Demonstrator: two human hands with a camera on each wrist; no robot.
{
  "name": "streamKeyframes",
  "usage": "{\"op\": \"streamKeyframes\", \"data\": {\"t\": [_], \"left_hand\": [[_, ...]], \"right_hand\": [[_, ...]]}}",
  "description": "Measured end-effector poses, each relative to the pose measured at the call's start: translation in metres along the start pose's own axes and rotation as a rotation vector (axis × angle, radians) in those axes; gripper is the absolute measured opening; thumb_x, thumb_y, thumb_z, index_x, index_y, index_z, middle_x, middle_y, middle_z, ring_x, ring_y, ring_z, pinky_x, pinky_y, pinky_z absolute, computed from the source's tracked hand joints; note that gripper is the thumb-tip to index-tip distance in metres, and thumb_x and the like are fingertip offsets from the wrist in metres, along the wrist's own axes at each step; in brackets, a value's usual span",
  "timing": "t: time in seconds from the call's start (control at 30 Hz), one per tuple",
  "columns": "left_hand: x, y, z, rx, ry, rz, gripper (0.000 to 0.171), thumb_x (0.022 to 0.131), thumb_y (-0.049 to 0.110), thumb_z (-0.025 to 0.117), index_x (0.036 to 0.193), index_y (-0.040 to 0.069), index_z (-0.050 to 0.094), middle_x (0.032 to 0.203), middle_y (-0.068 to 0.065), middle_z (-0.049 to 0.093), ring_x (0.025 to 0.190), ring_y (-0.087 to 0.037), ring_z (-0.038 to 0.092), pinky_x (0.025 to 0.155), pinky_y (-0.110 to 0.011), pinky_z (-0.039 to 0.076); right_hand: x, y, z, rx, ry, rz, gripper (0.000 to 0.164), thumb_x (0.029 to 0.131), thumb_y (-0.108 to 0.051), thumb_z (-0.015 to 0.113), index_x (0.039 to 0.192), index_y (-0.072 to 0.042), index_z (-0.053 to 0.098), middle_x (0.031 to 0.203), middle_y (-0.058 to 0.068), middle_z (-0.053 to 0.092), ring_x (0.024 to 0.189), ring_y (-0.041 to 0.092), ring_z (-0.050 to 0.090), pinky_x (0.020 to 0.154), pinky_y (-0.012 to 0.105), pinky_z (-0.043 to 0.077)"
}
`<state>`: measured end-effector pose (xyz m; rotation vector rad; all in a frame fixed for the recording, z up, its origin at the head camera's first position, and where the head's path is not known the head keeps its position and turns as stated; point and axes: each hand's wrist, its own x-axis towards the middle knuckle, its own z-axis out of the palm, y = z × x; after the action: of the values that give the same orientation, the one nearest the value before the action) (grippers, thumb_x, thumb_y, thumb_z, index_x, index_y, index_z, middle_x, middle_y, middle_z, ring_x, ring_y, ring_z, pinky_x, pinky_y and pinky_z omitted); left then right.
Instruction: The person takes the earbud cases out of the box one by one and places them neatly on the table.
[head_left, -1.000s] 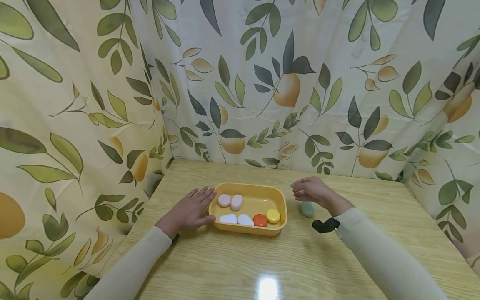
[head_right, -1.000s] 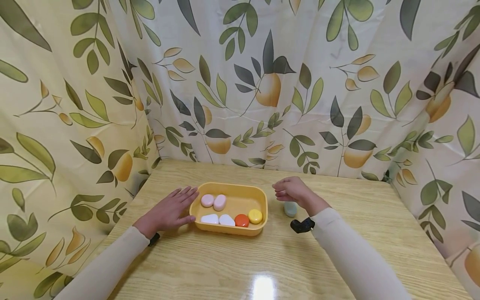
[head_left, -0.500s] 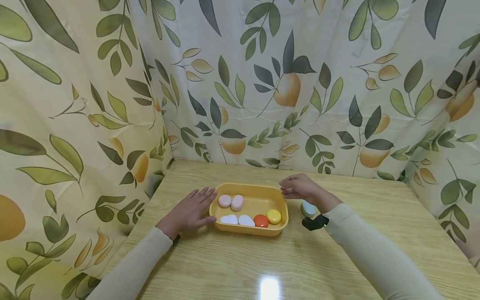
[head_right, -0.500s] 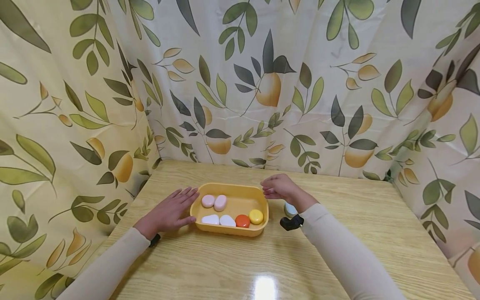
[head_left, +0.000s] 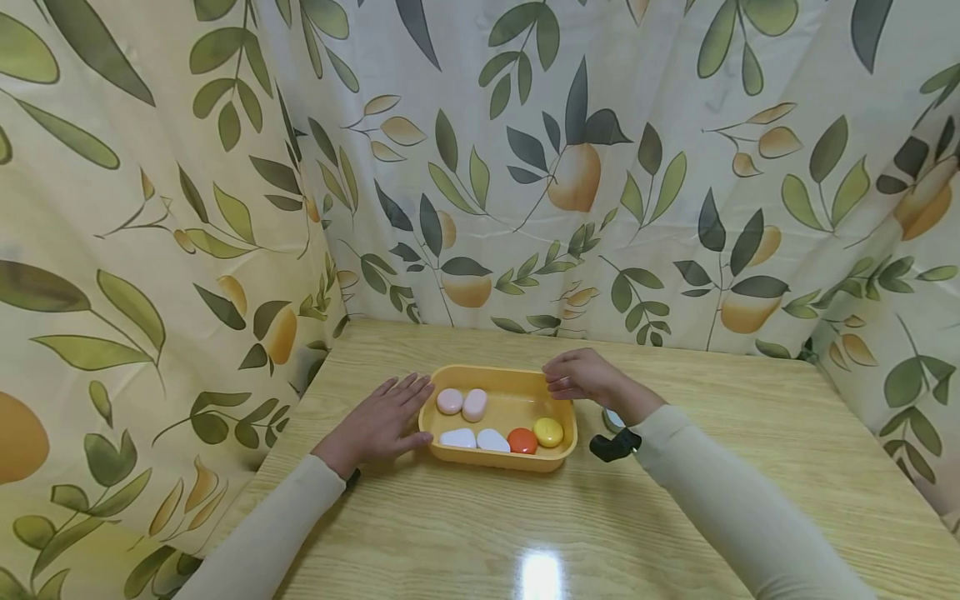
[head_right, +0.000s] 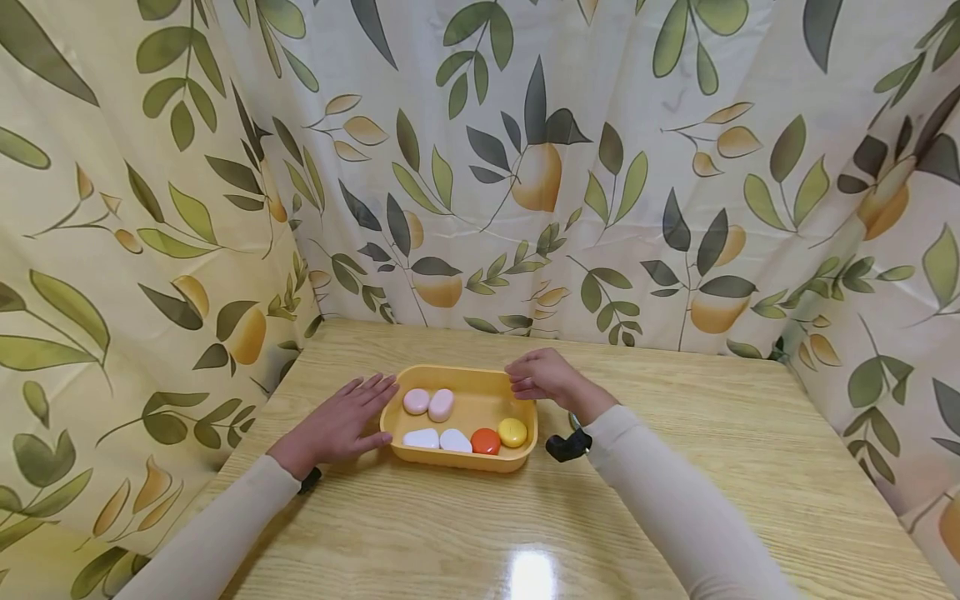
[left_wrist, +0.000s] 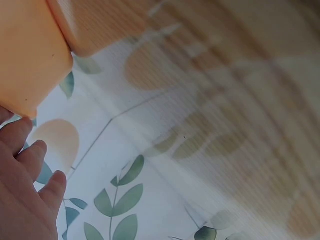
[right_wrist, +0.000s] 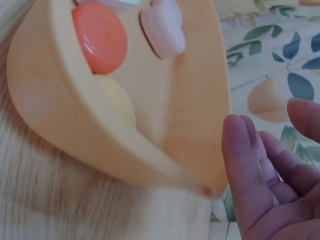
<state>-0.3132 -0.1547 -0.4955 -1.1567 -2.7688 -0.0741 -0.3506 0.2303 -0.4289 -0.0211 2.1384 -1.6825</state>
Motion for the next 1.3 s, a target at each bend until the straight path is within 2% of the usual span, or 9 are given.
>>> {"op": "streamKeyframes", "data": {"t": [0.1,0.43,0.8,1.1,1.3], "left_hand": [[0.0,0.0,0.0,0.002,0.001,0.0,0.085,0.096,0.068,0.03,0.156,0.008,0.022,0.16,-0.008,0.02,0.147,-0.025,0.015,0.117,-0.046,0.012],[0.0,-0.001,0.002,-0.004,0.012,0.009,0.085,0.096,0.067,0.032,0.155,0.007,0.022,0.16,-0.008,0.02,0.147,-0.025,0.015,0.116,-0.047,0.013],[0.0,-0.002,0.003,-0.015,0.019,0.006,0.085,0.096,0.067,0.031,0.156,0.008,0.021,0.16,-0.007,0.019,0.147,-0.024,0.013,0.117,-0.046,0.011],[0.0,-0.001,0.002,-0.029,0.022,0.007,0.084,0.097,0.066,0.032,0.156,0.007,0.022,0.16,-0.009,0.02,0.146,-0.026,0.016,0.116,-0.048,0.014],[0.0,0.0,0.0,-0.024,-0.001,-0.004,0.084,0.097,0.067,0.03,0.156,0.008,0.021,0.16,-0.008,0.019,0.147,-0.025,0.015,0.116,-0.047,0.013]], "right_hand": [[0.002,-0.001,0.006,-0.004,-0.007,-0.003,0.04,0.097,-0.009,0.059,0.126,0.016,0.052,0.116,0.027,0.056,0.096,0.03,0.065,0.082,0.038,0.056],[0.013,0.001,0.027,-0.016,-0.01,0.029,0.036,0.095,-0.009,0.06,0.122,0.014,0.056,0.105,0.02,0.062,0.092,0.028,0.066,0.08,0.039,0.056],[0.023,0.007,0.046,-0.01,-0.026,0.049,0.032,0.096,-0.009,0.059,0.118,0.015,0.057,0.102,0.019,0.061,0.089,0.029,0.065,0.08,0.041,0.056],[0.024,0.007,0.056,-0.086,-0.043,0.062,0.031,0.095,-0.011,0.061,0.116,0.012,0.06,0.105,0.022,0.061,0.094,0.035,0.065,0.083,0.043,0.055],[0.023,0.007,0.064,-0.094,-0.062,0.073,0.033,0.095,-0.01,0.06,0.119,0.013,0.06,0.104,0.022,0.061,0.092,0.032,0.066,0.081,0.042,0.056]]}}
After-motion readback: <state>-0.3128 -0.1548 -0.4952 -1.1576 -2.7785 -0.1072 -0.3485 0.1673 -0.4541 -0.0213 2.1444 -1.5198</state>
